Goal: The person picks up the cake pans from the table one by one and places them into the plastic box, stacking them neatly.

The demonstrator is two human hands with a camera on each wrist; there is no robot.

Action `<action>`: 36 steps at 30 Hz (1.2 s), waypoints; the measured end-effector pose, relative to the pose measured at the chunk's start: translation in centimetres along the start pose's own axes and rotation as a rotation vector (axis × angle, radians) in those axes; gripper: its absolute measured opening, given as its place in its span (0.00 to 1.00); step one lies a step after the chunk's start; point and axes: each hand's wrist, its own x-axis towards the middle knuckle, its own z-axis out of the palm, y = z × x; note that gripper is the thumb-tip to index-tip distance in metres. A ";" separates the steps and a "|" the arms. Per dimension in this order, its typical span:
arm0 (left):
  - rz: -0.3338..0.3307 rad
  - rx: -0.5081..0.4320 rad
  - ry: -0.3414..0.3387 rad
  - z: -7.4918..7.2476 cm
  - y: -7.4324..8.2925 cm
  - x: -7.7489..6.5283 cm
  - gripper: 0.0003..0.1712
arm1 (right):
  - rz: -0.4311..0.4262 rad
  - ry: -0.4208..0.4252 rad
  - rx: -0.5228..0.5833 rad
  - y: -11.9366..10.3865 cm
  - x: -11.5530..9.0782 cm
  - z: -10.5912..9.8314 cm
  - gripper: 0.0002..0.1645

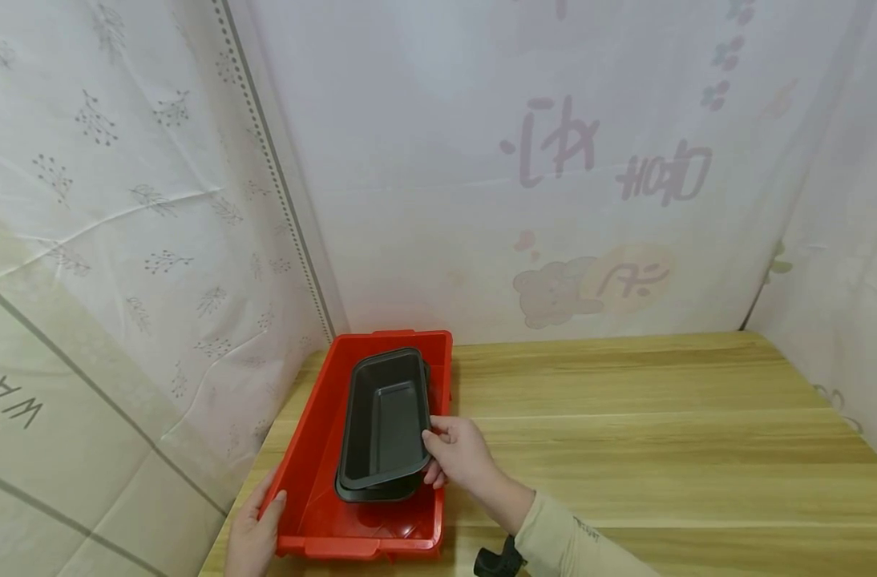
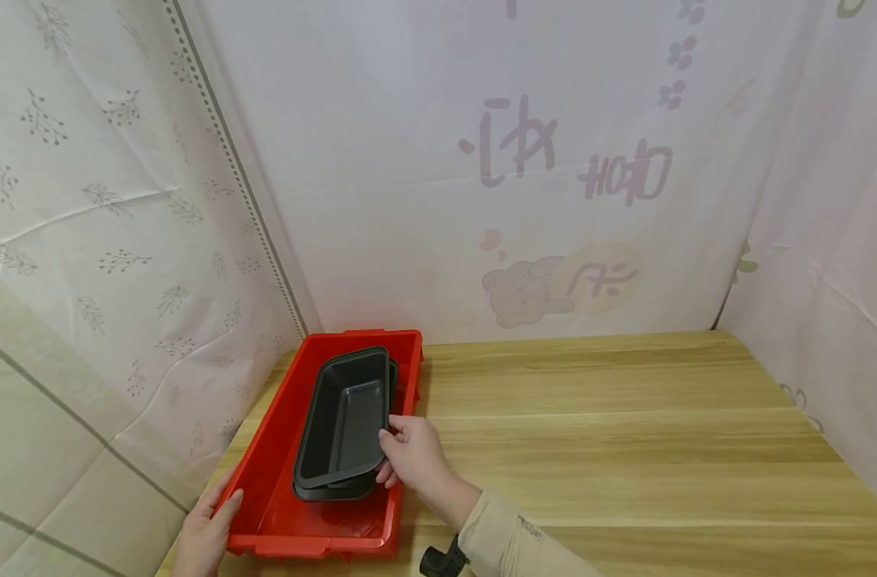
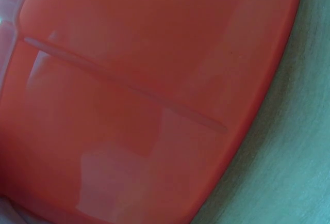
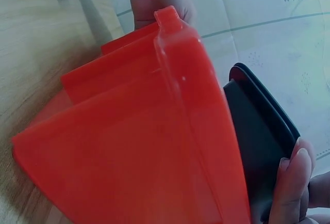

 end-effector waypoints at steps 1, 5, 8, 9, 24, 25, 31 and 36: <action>-0.002 -0.002 -0.001 0.0 0.0 0.0 0.31 | 0.004 -0.001 0.000 0.0 0.0 0.1 0.28; 0.013 -0.014 -0.001 0.1 -0.1 0.1 0.31 | 0.011 -0.004 -0.007 0.1 0.1 0.2 0.29; 0.016 -0.016 0.000 0.2 -0.2 0.2 0.31 | 0.013 -0.001 -0.017 0.2 0.1 0.3 0.28; 0.021 -0.018 -0.001 0.1 -0.2 0.1 0.31 | 0.016 0.000 -0.022 0.3 0.2 0.3 0.28; 0.039 -0.012 -0.011 0.1 -0.2 0.1 0.30 | 0.014 0.005 -0.059 0.9 0.2 0.9 0.31; 0.042 -0.008 -0.010 0.1 -0.2 0.1 0.30 | 0.014 0.007 -0.066 0.9 0.2 0.9 0.31; 0.035 0.010 0.013 0.1 -0.2 0.0 0.30 | 0.021 0.010 -0.101 0.9 0.2 1.0 0.28; 0.040 -0.009 0.018 0.0 -0.3 0.1 0.30 | 0.049 -0.002 -0.130 0.6 0.1 0.9 0.32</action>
